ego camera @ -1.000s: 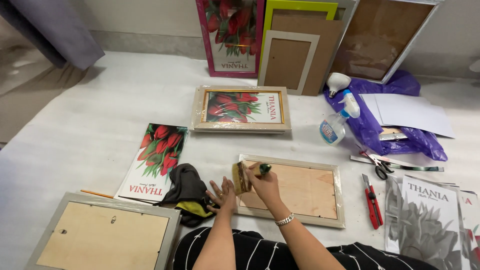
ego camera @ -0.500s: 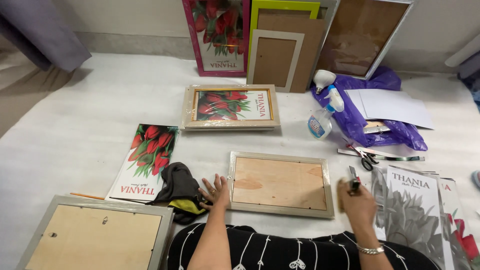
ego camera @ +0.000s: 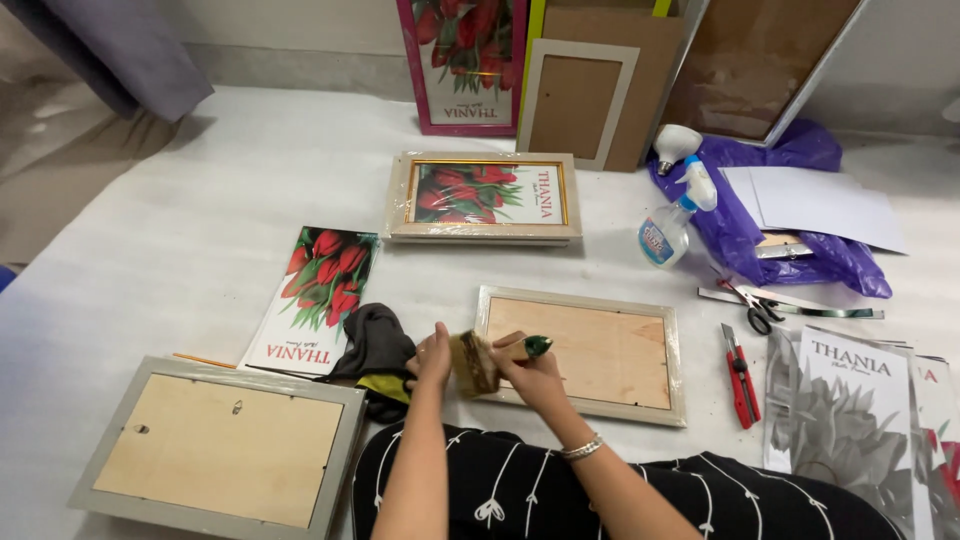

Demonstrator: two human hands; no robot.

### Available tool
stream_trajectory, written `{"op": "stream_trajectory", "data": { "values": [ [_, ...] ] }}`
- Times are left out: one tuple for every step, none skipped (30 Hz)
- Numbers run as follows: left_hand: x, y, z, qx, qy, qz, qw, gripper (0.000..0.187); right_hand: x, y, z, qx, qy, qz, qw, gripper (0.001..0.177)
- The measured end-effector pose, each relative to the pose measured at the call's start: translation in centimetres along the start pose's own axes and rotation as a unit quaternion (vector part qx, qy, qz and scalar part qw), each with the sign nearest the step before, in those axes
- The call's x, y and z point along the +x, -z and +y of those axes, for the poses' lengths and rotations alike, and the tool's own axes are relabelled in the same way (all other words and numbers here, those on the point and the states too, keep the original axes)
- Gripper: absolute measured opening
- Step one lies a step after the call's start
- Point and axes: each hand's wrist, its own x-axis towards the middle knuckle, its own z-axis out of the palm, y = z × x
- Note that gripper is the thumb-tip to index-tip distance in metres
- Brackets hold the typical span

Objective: Cleaning a picture frame glass and preparing the backboard using a brush and utility knife.

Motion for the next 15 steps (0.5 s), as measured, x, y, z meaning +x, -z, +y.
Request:
{"op": "stream_trajectory", "data": {
  "values": [
    [0.1,0.5,-0.4,0.000,0.000,0.000,1.000,0.092,0.4,1.7,0.6,0.000,0.000,0.000,1.000,0.019],
    [0.1,1.0,-0.8,0.067,-0.007,0.007,0.998,0.086,0.5,3.5,1.3,-0.009,0.061,-0.043,0.997,0.013],
    [0.2,1.5,-1.3,0.133,-0.015,0.013,0.991,0.082,0.7,5.3,2.0,-0.018,0.121,-0.085,0.989,0.012],
    [-0.8,2.0,-1.4,0.136,-0.017,0.009,0.990,0.082,0.1,7.5,1.2,-0.018,0.120,-0.081,0.989,0.012],
    [-1.7,2.6,-1.5,0.106,-0.030,0.009,0.994,0.078,-0.4,9.8,0.5,-0.068,0.080,-0.049,0.993,0.014],
    [-2.6,3.0,-1.3,0.074,-0.044,0.008,0.996,0.074,-0.9,12.1,-0.4,-0.120,0.041,-0.017,0.992,0.020],
    [-1.7,2.6,-2.7,0.075,-0.047,0.004,0.996,0.074,-1.0,14.5,-0.6,-0.121,0.041,-0.012,0.992,0.020],
    [-0.8,2.2,-4.0,0.058,-0.047,0.000,0.997,0.077,-1.1,16.8,-0.8,-0.226,-0.004,-0.009,0.974,0.030],
    [0.2,1.9,-5.3,0.041,-0.048,-0.005,0.998,0.080,-1.2,19.1,-1.0,-0.327,-0.050,-0.006,0.944,0.041],
    [0.7,1.5,-5.2,0.041,-0.048,-0.007,0.998,0.080,-1.5,20.0,-2.0,-0.328,-0.051,-0.005,0.943,0.041],
    [1.3,1.1,-5.1,0.027,-0.058,0.004,0.998,0.075,-1.9,20.9,-2.9,-0.446,-0.060,-0.005,0.893,0.041],
    [1.8,0.6,-4.9,0.014,-0.068,0.016,0.997,0.070,-2.2,21.7,-3.9,-0.557,-0.068,-0.005,0.827,0.042],
    [-1.4,1.1,-2.7,0.014,-0.068,0.014,0.998,0.070,-2.4,20.4,-4.7,-0.558,-0.070,-0.004,0.827,0.042],
    [-4.7,1.6,-0.5,0.021,-0.070,0.039,0.997,0.062,-2.7,19.0,-5.6,-0.511,-0.053,-0.027,0.858,0.039],
    [-7.9,2.2,1.7,0.028,-0.072,0.064,0.995,0.055,-2.9,17.6,-6.4,-0.461,-0.035,-0.049,0.885,0.037]
  ]
}}
